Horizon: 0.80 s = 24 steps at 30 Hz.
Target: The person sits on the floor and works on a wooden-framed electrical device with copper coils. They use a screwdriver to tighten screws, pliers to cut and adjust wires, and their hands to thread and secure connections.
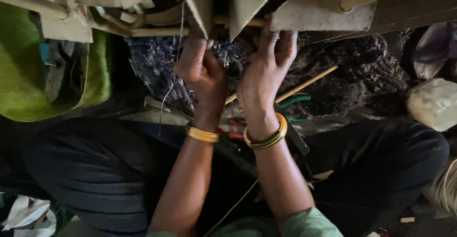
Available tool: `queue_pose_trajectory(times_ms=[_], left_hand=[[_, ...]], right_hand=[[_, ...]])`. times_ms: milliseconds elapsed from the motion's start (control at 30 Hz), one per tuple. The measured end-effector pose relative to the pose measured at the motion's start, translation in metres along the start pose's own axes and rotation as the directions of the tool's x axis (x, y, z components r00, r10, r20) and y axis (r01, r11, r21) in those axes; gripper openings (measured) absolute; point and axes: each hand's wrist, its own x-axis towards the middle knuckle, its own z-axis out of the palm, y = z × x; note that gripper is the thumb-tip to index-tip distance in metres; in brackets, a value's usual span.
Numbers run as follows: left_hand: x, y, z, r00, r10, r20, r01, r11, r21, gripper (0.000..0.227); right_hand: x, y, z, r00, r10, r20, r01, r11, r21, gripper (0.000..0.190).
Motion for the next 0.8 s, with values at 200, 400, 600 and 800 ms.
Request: queue_pose_trajectory(times_ms=[200, 400, 600, 800], left_hand=[[-0.006, -0.003, 0.006, 1.0, -0.004, -0.03, 0.004, 1.0, 0.016, 0.029], [-0.004, -0.007, 0.007, 1.0, 0.0, 0.011, 0.001, 0.996, -0.089, 0.034], [-0.007, 0.001, -0.002, 0.998, -0.01, 0.063, 0.013, 0.999, -0.05, 0.019], [0.014, 0.002, -0.015, 0.98, 0.081, 0.179, -0.067, 0.994, -0.085, 0.016]], right_hand=[[0.001, -0.004, 0.003, 1.0, 0.003, 0.003, -0.002, 0.997, -0.076, 0.029], [0.002, -0.007, 0.0, 0.997, -0.015, 0.071, 0.02, 0.997, -0.071, 0.024], [0.0, -0.01, 0.0, 1.0, -0.002, 0.005, 0.002, 0.995, -0.097, 0.019], [0.001, -0.023, 0.004, 0.997, -0.021, 0.072, 0.034, 0.981, -0.19, 0.02]])
